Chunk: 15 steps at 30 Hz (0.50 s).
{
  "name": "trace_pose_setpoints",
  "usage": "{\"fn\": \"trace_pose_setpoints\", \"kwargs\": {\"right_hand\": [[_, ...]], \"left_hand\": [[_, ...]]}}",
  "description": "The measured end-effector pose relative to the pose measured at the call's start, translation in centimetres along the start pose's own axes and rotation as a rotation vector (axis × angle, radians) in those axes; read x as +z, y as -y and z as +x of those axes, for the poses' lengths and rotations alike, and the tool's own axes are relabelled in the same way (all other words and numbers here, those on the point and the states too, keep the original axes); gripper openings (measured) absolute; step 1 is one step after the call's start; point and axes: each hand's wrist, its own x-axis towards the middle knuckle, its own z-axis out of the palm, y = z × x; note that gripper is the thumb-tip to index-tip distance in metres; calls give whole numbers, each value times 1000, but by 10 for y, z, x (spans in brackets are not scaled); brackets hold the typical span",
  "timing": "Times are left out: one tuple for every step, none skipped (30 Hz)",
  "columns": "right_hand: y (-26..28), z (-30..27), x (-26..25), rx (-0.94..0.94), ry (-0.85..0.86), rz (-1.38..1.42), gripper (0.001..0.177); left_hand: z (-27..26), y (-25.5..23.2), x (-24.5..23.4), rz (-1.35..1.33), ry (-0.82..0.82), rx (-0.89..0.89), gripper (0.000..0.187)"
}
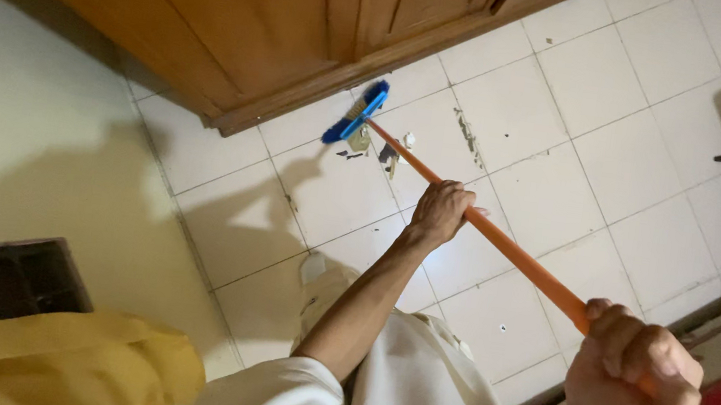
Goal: The person uses a long-handled floor squeegee to move liquid and small debris across a tiled floor.
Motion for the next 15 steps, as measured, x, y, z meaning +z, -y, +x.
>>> {"fn": "trace_pose_setpoints", "kwargs": {"right_hand": [[7,1,-2,-1,-32,-26,43],[16,-2,-2,18,-81,-57,40],[24,-4,-2,25,-103,-77,40],[31,-5,-2,33,-125,-97,39],[38,-6,-2,29,-121,-106,40],[41,-6,-2,29,-111,-105,40],[45,-6,-4,27,-103,-108,40],[46,-5,-7,28,-91,-101,38],[46,-4,-10,33,-80,-82,37],[44,-4,-14,38,-70,-63,36],[40,-4,-18,47,-62,-33,36],[34,-5,-22,63,-59,3,36],[30,-7,-26,79,-60,38,37],[24,-11,-30,103,-67,78,39],[14,-13,-33,103,-34,145,40]], "left_hand": [[1,-6,3,-13,2,7,22],[0,-12,5,-26,5,14,22],[-3,-18,5,-38,9,19,21],[-4,-24,5,-35,-21,44,19],[-7,-29,2,-29,-48,68,17],[-9,-33,-1,-23,-76,92,15],[-12,-36,-5,-29,-63,75,20],[-17,-39,-10,-35,-51,57,25],[-20,-40,-16,-39,-42,39,30],[-25,-40,-21,-30,-62,32,29],[-30,-40,-25,-20,-84,24,28],[-35,-38,-29,-10,-107,16,27],[-40,-34,-32,10,-81,-20,29],[-45,-30,-36,30,-55,-55,30],[-53,-25,-38,50,-28,-92,32]]}}
